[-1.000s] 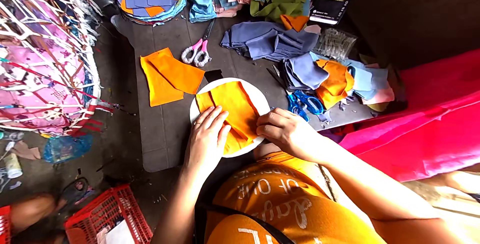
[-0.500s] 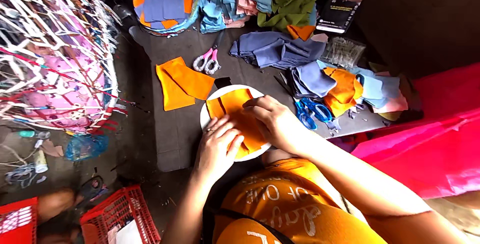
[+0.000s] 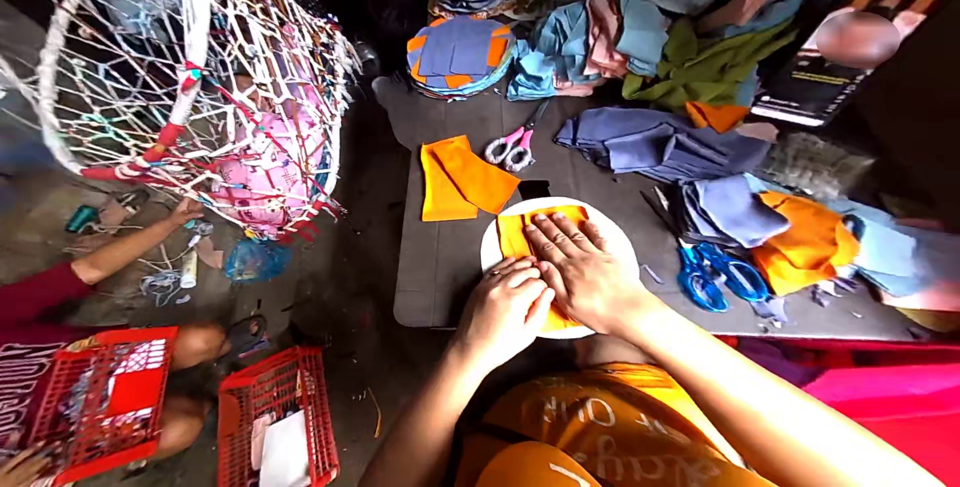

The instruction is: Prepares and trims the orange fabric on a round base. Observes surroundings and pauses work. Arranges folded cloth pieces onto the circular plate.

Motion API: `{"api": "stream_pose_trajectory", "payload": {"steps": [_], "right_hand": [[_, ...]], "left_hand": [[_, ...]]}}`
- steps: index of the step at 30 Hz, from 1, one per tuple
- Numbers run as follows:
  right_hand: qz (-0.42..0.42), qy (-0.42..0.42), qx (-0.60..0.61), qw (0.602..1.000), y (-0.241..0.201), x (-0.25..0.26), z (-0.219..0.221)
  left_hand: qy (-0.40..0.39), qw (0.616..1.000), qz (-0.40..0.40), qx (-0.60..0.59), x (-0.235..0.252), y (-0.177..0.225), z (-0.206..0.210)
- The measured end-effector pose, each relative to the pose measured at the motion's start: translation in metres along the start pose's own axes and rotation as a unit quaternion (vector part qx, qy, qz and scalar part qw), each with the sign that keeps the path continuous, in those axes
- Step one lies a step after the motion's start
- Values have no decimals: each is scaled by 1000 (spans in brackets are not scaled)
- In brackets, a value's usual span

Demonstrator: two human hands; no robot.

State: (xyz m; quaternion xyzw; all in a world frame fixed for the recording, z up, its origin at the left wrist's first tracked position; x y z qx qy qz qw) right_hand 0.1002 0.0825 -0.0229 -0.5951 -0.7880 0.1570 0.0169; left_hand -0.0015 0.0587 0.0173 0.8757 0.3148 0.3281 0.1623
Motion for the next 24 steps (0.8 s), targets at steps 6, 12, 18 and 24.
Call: {"api": "stream_pose_trajectory", "payload": {"steps": [6, 12, 18, 24], "right_hand": [[16, -48, -26, 998, -1, 2, 6], [-37, 27, 154, 987, 8, -10, -27], [-43, 142, 223, 963, 22, -39, -73], [-44, 83, 72, 993, 2, -19, -19]], "left_hand": [[10, 994, -85, 62, -22, -22, -15], [32, 992, -102, 61, -31, -25, -24], [21, 993, -86, 73, -32, -15, -9], [4, 991, -82, 103, -31, -15, 1]]}}
Point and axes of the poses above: each hand's wrist, its own x-axis towards the middle knuckle, its own z-axis out of the palm, y = z × x, the point moved 9 cm from there along x, towards the middle knuckle, and after that the axes turned 3 degrees about -y, right-handed, at the moved point
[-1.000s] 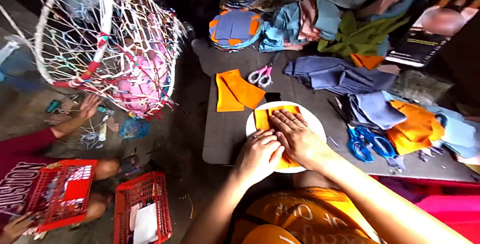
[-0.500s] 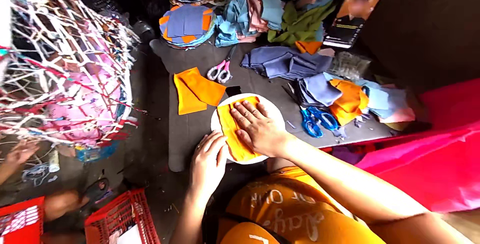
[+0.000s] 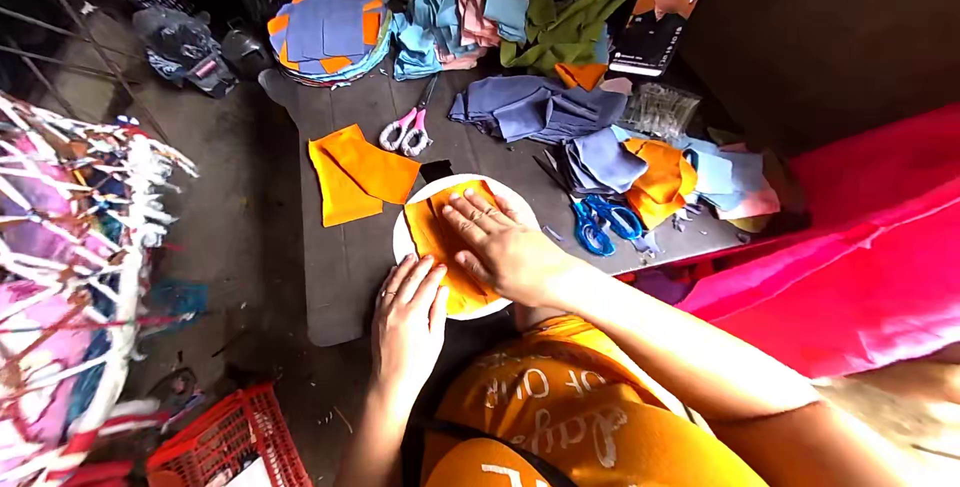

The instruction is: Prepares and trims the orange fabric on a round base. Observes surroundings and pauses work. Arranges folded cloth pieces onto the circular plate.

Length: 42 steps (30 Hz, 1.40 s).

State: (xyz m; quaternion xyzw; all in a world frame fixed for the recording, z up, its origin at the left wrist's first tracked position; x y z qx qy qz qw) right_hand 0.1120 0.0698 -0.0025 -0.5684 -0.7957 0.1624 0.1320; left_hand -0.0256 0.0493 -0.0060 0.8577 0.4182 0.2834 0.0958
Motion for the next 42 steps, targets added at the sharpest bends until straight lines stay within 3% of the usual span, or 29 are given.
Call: {"api": "stream_pose_trajectory", "payload": {"steps": [4, 7, 11, 13, 17, 25, 32, 37, 42], "right_hand": [[26, -72, -70, 995, 1, 2, 29], [25, -57, -52, 997, 1, -1, 25], [46, 164, -31, 985, 21, -37, -38], [107, 204, -64, 971, 45, -67, -63], [225, 144, -111, 957, 83, -108, -58], [278, 100, -78, 952, 96, -116, -58], [290, 1, -70, 954, 106, -114, -64], [275, 20, -54, 960, 111, -119, -68], [230, 52, -1, 972, 114, -131, -73]], "left_hand": [[-4, 1000, 10, -1, -1, 0, 0], [9, 1000, 10, 0, -3, 1, -1], [101, 993, 63, 14, -19, 14, -9], [127, 984, 117, 51, -32, 26, -8], [130, 966, 196, 105, -45, 43, 1], [109, 965, 212, 110, -35, 51, -4], [94, 974, 182, 101, -42, 17, -23], [96, 983, 115, 102, -33, -16, -47], [30, 994, 105, 33, -20, -39, -50]]}}
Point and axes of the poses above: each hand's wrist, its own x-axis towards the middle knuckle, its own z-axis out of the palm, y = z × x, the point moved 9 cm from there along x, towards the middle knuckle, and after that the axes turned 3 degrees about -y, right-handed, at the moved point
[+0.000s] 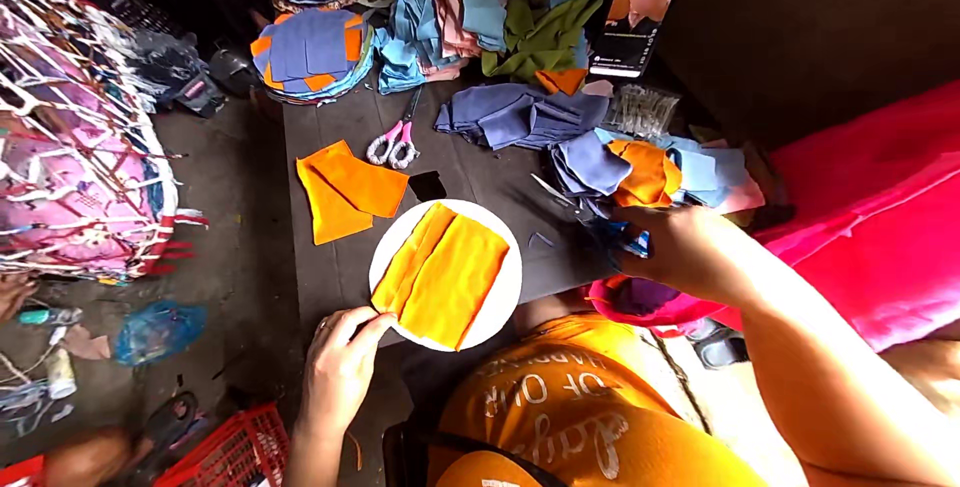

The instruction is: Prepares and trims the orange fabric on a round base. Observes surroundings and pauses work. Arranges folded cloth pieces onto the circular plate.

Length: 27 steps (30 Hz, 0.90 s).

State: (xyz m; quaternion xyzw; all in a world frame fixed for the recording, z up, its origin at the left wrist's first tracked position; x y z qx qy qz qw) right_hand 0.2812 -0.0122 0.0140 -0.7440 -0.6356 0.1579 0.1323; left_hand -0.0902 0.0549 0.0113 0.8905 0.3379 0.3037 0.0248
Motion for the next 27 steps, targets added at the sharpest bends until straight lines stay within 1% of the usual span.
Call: {"api": "stream_pose_trajectory", "payload": {"steps": [4, 7, 10, 12, 15, 17, 18, 20, 23, 24, 27], "right_hand": [[-33, -13, 115, 993, 2, -8, 2], [-39, -36, 241, 969, 0, -16, 10], [-41, -66, 372, 925, 0, -25, 25], [-52, -68, 454, 887, -3, -30, 34], [-50, -84, 542, 835, -9, -41, 49], [-55, -103, 583, 804, -12, -48, 62], [-62, -112, 600, 790, -13, -52, 68], [-77, -137, 627, 763, -17, -59, 78], [-84, -181, 665, 720, -25, -69, 93], [-80, -188, 670, 714, -25, -72, 97], [-63, -188, 659, 725, -22, -80, 108]], "left_hand": [[-22, 999, 7, -34, 13, -7, 1], [-43, 998, 16, -42, 22, -10, 6], [-60, 998, 18, -19, 28, -11, 11], [-53, 999, 3, -10, 28, -13, 9], [6, 998, -57, 2, 27, -10, -2], [47, 994, -95, 2, 30, 4, -7], [52, 993, -106, -5, 32, 16, -6], [34, 994, -104, -25, 42, 43, 7], [-28, 996, -84, -29, 63, 75, 36], [-54, 995, -85, -20, 70, 80, 47], [-133, 985, -106, 17, 85, 82, 77]]}}
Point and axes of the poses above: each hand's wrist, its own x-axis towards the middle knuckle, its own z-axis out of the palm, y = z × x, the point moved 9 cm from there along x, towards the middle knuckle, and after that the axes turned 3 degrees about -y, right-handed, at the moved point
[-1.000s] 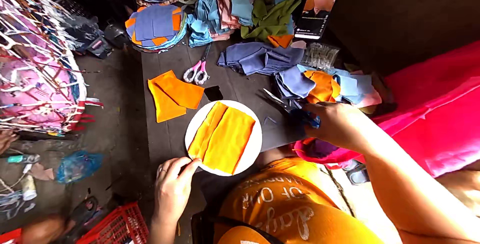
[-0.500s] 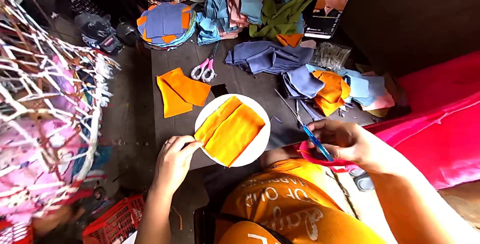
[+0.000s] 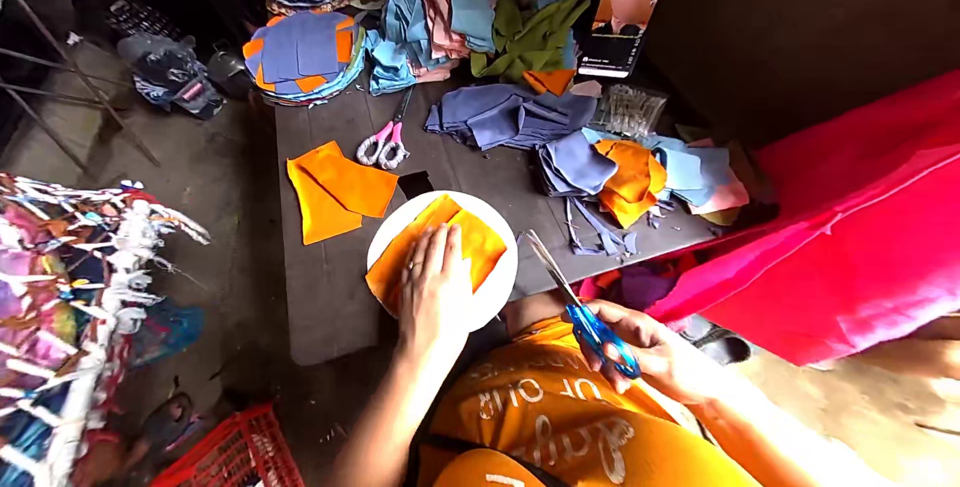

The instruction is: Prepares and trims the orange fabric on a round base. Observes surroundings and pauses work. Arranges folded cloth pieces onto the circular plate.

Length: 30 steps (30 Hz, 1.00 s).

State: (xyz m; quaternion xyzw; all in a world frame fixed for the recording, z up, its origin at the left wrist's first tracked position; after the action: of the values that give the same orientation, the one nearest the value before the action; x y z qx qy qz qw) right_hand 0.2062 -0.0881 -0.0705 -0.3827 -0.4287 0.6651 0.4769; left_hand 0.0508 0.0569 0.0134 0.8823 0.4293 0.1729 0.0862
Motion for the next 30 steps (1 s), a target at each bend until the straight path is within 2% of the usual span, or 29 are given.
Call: {"api": "stream_pose_trajectory", "payload": {"steps": [4, 7, 15, 26, 30], "right_hand": [[2, -34, -13, 999, 13, -8, 6], [4, -78, -4, 997, 16, -9, 17], [24, -83, 58, 995, 28, 2, 26], [9, -26, -31, 999, 25, 16, 33], [44, 30, -62, 997, 21, 20, 31]], "left_hand": [[-120, 991, -45, 48, 12, -5, 31], [-143, 986, -40, 74, 10, -7, 37], [-130, 988, 6, 86, 8, -4, 37], [-130, 989, -1, 77, 9, -4, 38], [-137, 988, -10, 72, 10, -6, 38]]}}
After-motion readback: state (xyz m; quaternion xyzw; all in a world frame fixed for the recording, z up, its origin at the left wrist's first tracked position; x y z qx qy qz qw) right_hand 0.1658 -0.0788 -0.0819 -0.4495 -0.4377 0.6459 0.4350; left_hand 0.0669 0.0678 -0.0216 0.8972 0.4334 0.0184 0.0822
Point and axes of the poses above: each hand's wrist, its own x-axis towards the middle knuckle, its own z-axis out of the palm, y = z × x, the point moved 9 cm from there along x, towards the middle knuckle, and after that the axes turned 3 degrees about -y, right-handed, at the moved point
